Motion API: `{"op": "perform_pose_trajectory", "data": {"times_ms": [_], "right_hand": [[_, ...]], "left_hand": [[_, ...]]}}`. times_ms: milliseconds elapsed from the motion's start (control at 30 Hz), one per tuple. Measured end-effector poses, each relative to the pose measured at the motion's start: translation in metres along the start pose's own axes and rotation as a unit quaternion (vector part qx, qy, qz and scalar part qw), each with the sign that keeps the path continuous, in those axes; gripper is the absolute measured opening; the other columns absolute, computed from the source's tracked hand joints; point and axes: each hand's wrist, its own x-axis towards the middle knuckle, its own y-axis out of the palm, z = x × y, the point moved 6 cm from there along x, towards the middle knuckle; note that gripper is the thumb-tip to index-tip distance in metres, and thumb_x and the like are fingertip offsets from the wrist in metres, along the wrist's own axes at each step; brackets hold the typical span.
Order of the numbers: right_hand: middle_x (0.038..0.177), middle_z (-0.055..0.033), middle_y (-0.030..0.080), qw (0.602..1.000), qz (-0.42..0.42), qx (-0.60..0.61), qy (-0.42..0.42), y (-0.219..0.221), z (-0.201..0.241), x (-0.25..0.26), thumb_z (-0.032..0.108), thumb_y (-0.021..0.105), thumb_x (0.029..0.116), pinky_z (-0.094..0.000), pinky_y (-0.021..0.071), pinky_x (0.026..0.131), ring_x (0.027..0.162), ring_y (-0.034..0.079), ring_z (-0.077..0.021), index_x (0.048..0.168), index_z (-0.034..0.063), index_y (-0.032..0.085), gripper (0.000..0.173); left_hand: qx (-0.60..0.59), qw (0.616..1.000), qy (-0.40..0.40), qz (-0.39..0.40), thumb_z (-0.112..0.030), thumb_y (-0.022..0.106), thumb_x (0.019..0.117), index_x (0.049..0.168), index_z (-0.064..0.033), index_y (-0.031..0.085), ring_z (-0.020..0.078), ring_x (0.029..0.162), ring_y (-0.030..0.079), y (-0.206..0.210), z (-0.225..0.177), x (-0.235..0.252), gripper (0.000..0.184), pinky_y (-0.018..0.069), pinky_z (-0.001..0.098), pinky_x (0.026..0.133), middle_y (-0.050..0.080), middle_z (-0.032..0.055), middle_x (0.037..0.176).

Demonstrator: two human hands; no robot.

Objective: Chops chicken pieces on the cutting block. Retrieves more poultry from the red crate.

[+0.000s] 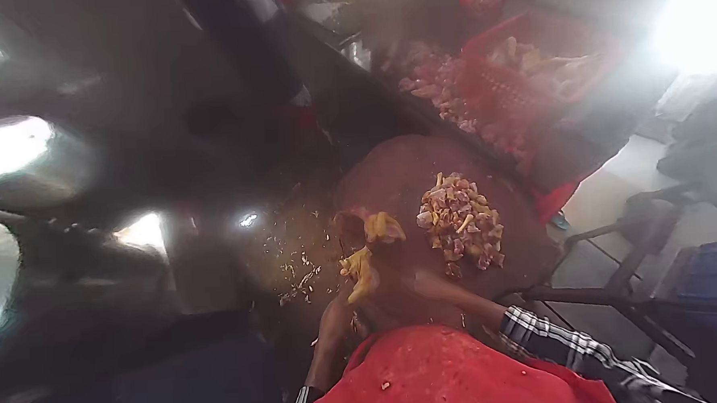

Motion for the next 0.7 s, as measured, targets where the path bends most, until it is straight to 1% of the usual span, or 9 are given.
{"op": "perform_pose_trajectory", "data": {"times_ms": [67,133,200,267,300,400,467,533,700], "right_hand": [[0.088,-0.0140,0.061,0.996,0.055,-0.019,0.071,0.005,-0.031,0.011,0.055,0.051,0.1029,-0.0503,0.0514,0.070,0.074,0.060,-0.0264,0.114,0.0033,0.063,0.054],[0.082,-0.0109,0.059,0.995,0.059,0.014,0.084,-0.002,-0.046,0.010,0.064,0.051,0.0996,-0.0465,0.0500,0.063,0.066,0.057,-0.0235,0.113,0.0054,0.063,0.061],[0.073,-0.0043,0.052,0.991,0.038,0.082,0.097,-0.002,-0.058,0.004,0.065,0.048,0.1004,-0.0381,0.0463,0.053,0.056,0.049,-0.0168,0.112,0.0083,0.061,0.059],[0.072,-0.0045,0.053,0.989,-0.020,0.113,0.092,-0.008,-0.053,0.004,0.062,0.048,0.1023,-0.0378,0.0464,0.052,0.055,0.050,-0.0165,0.107,0.0078,0.062,0.056],[0.075,-0.0067,0.055,0.987,-0.047,0.122,0.092,-0.010,-0.047,0.001,0.058,0.049,0.1030,-0.0413,0.0477,0.057,0.059,0.052,-0.0192,0.109,0.0065,0.062,0.054],[0.074,-0.0025,0.053,0.979,-0.062,0.178,0.076,-0.009,-0.037,-0.014,0.053,0.050,0.1049,-0.0349,0.0485,0.054,0.057,0.051,-0.0150,0.119,0.0081,0.058,0.048],[0.071,-0.0002,0.052,0.978,-0.031,0.196,0.065,-0.008,-0.046,-0.026,0.050,0.051,0.1053,-0.0317,0.0474,0.052,0.055,0.050,-0.0126,0.114,0.0088,0.057,0.042],[0.071,0.0006,0.052,0.982,0.022,0.167,0.087,0.003,-0.074,-0.034,0.053,0.051,0.1042,-0.0309,0.0463,0.052,0.055,0.050,-0.0115,0.112,0.0101,0.057,0.044],[0.083,-0.0109,0.061,0.994,0.022,0.035,0.100,0.020,-0.089,-0.043,0.058,0.050,0.1023,-0.0491,0.0519,0.070,0.072,0.061,-0.0240,0.109,0.0057,0.065,0.055]], "left_hand": [[-0.012,1.000,0.003,0.012,-0.031,0.059,0.0998,0.142,-0.0273,0.059,0.0320,0.111,0.070,-0.019,-0.004,-0.010,0.042,0.0541,0.0625,0.095,0.071,0.0115,0.122],[-0.144,0.987,0.014,0.062,-0.039,0.064,0.0983,0.132,-0.0180,0.064,0.0251,0.090,0.070,-0.036,-0.012,-0.028,0.040,0.0581,0.0522,0.080,0.072,0.0102,0.104],[-0.384,0.910,0.015,0.156,-0.030,0.071,0.0920,0.120,-0.0121,0.063,0.0133,0.058,0.056,-0.028,-0.012,-0.045,0.034,0.0507,0.0323,0.052,0.060,0.0029,0.075],[-0.547,0.798,0.022,0.250,-0.023,0.071,0.0888,0.113,-0.0119,0.060,0.0103,0.055,0.059,-0.008,-0.009,-0.041,0.028,0.0527,0.0279,0.051,0.062,0.0005,0.073],[-0.568,0.781,0.019,0.259,-0.024,0.070,0.0889,0.112,-0.0118,0.060,0.0104,0.057,0.060,0.007,0.000,-0.031,0.028,0.0535,0.0282,0.052,0.063,0.0007,0.074],[-0.487,0.860,-0.038,0.147,-0.035,0.072,0.0927,0.115,-0.0088,0.060,0.0105,0.057,0.055,0.053,0.038,0.003,0.037,0.0495,0.0296,0.052,0.060,0.0013,0.074],[-0.418,0.906,-0.037,0.063,-0.033,0.073,0.0933,0.126,-0.0056,0.061,0.0133,0.080,0.063,0.053,0.033,0.007,0.044,0.0555,0.0366,0.073,0.067,0.0064,0.096],[-0.422,0.906,0.038,0.017,-0.021,0.067,0.0990,0.143,-0.0026,0.053,0.0166,0.115,0.066,0.052,0.017,0.005,0.050,0.0557,0.0399,0.100,0.067,0.0121,0.129],[-0.387,0.898,0.173,-0.120,-0.029,0.074,0.0925,0.133,-0.0038,0.061,0.0183,0.113,0.067,0.085,0.035,0.008,0.049,0.0562,0.0415,0.100,0.069,0.0104,0.123]]}}
